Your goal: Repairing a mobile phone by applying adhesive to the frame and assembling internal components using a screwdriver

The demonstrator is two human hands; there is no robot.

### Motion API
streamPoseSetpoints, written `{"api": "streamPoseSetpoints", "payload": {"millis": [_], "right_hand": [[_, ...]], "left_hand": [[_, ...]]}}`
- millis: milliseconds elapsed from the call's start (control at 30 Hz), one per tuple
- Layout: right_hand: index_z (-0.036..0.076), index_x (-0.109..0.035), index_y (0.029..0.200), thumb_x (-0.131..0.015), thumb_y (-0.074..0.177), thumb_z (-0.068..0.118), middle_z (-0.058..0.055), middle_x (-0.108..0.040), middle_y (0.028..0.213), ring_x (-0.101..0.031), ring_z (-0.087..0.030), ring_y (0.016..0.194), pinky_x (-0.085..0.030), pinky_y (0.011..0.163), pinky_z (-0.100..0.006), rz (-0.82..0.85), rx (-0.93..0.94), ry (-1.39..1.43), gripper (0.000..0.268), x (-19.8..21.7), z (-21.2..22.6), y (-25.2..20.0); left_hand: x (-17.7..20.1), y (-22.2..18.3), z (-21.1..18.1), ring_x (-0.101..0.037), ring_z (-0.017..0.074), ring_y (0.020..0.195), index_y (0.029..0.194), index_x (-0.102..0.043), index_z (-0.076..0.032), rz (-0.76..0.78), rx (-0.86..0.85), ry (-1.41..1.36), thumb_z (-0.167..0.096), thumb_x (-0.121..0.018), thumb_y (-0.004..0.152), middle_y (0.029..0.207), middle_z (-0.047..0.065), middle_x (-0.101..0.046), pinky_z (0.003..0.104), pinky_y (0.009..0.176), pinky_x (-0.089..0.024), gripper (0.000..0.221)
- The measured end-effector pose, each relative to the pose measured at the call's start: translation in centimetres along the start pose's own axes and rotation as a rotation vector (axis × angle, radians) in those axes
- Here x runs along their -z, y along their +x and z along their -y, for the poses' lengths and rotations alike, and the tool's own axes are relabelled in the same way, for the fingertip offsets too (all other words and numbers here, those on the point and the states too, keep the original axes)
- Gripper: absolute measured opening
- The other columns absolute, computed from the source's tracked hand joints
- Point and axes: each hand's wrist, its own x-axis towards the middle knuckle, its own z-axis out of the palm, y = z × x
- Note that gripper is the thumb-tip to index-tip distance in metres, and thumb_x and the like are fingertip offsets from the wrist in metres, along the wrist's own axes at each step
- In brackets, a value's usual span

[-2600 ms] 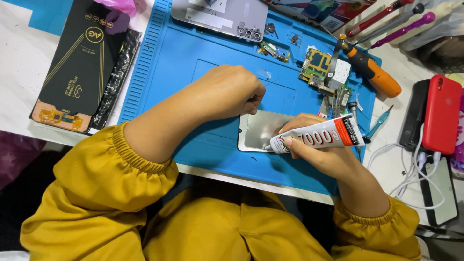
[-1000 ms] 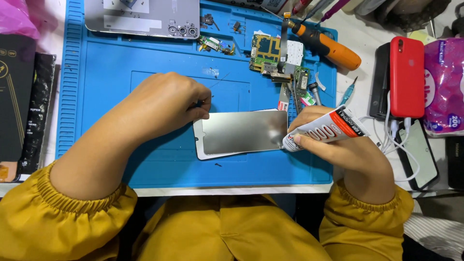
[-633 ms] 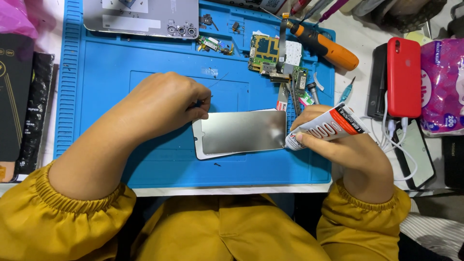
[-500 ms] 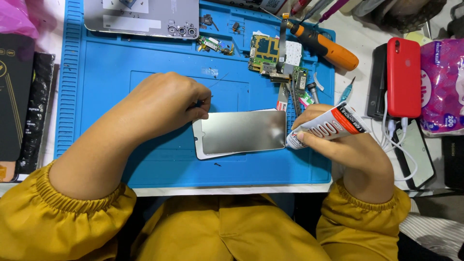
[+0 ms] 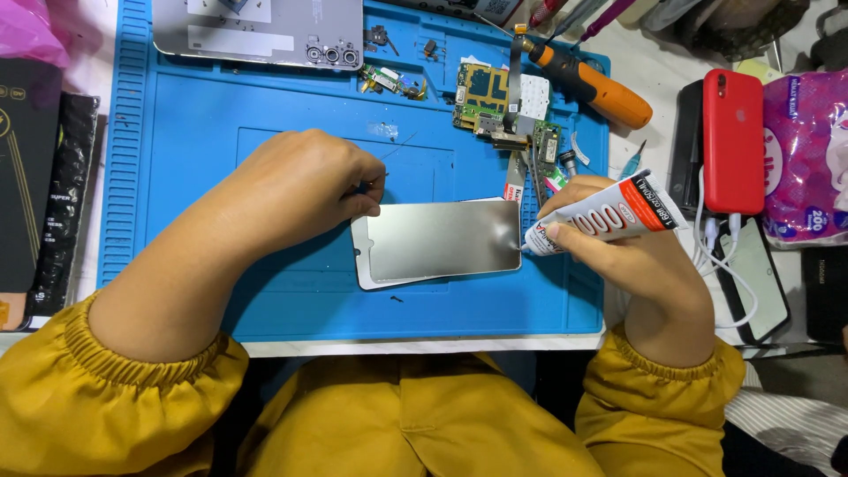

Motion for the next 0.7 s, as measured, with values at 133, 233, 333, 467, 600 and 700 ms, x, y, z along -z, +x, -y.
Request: {"api": "streamPoseSetpoints", "payload": {"millis": [133, 233, 333, 467, 600, 700], "right_hand": [[0.006, -0.076, 0.096, -0.066, 0.094, 0.017, -0.006, -0.072, 0.098, -0.068, -0.019, 0.095, -0.052, 0.089, -0.03, -0.038, 0.046, 0.006, 0.015, -0.1, -0.3, 0.2], [0.005, -0.073, 0.096, -0.068, 0.094, 0.014, -0.006, -0.071, 0.094, -0.067, -0.018, 0.087, -0.053, 0.084, -0.03, -0.069, 0.044, 0.019, 0.01, -0.3, -0.4, 0.3], [0.002, -0.072, 0.1, -0.071, 0.093, 0.009, -0.011, -0.073, 0.102, -0.07, -0.022, 0.095, -0.056, 0.09, -0.033, -0.154, 0.106, 0.005, 0.01, -0.5, -0.7, 0.3], [0.005, -0.072, 0.104, -0.072, 0.094, 0.012, -0.008, -0.068, 0.102, -0.066, -0.018, 0.09, -0.052, 0.084, -0.028, -0.19, 0.038, 0.048, 0.012, -0.7, -1.4, 0.4], [0.005, -0.072, 0.103, -0.069, 0.095, 0.014, -0.008, -0.068, 0.102, -0.065, -0.018, 0.091, -0.052, 0.084, -0.028, -0.199, 0.02, 0.016, 0.012, -0.6, -0.9, 0.7], [0.004, -0.073, 0.101, -0.068, 0.095, 0.012, -0.009, -0.069, 0.101, -0.065, -0.02, 0.092, -0.052, 0.087, -0.031, -0.227, 0.05, -0.016, 0.012, -0.6, -1.1, 1.0]], "left_hand": [[-0.1, 0.0, 0.1, -0.066, 0.0326, 0.082, 0.089, -0.072, -0.028, -0.009, -0.01, 0.001, -0.035, -0.072, 0.09, 0.082, 0.001, -0.073, 0.048, 0.065, -0.047, 0.008], [-0.1, 0.0, 0.1, -0.066, 0.0326, 0.08, 0.088, -0.071, -0.027, -0.01, -0.004, -0.005, -0.035, -0.072, 0.09, 0.081, 0.001, -0.073, 0.047, 0.065, -0.047, 0.008], [-0.2, 0.0, 0.1, -0.066, 0.0331, 0.081, 0.088, -0.072, -0.028, -0.013, -0.005, 0.003, -0.035, -0.072, 0.09, 0.08, 0.002, -0.073, 0.048, 0.064, -0.047, 0.007], [-0.2, 0.0, 0.1, -0.066, 0.0336, 0.082, 0.088, -0.071, -0.027, -0.009, -0.007, 0.01, -0.036, -0.072, 0.09, 0.081, 0.002, -0.073, 0.048, 0.064, -0.047, 0.009], [-0.2, 0.0, 0.1, -0.066, 0.0332, 0.081, 0.088, -0.071, -0.027, -0.009, -0.006, 0.004, -0.036, -0.072, 0.091, 0.08, 0.002, -0.073, 0.048, 0.064, -0.047, 0.009], [-0.3, 0.0, 0.1, -0.066, 0.0336, 0.081, 0.087, -0.071, -0.027, -0.015, -0.014, 0.004, -0.035, -0.072, 0.09, 0.08, 0.002, -0.073, 0.048, 0.064, -0.047, 0.009]]}}
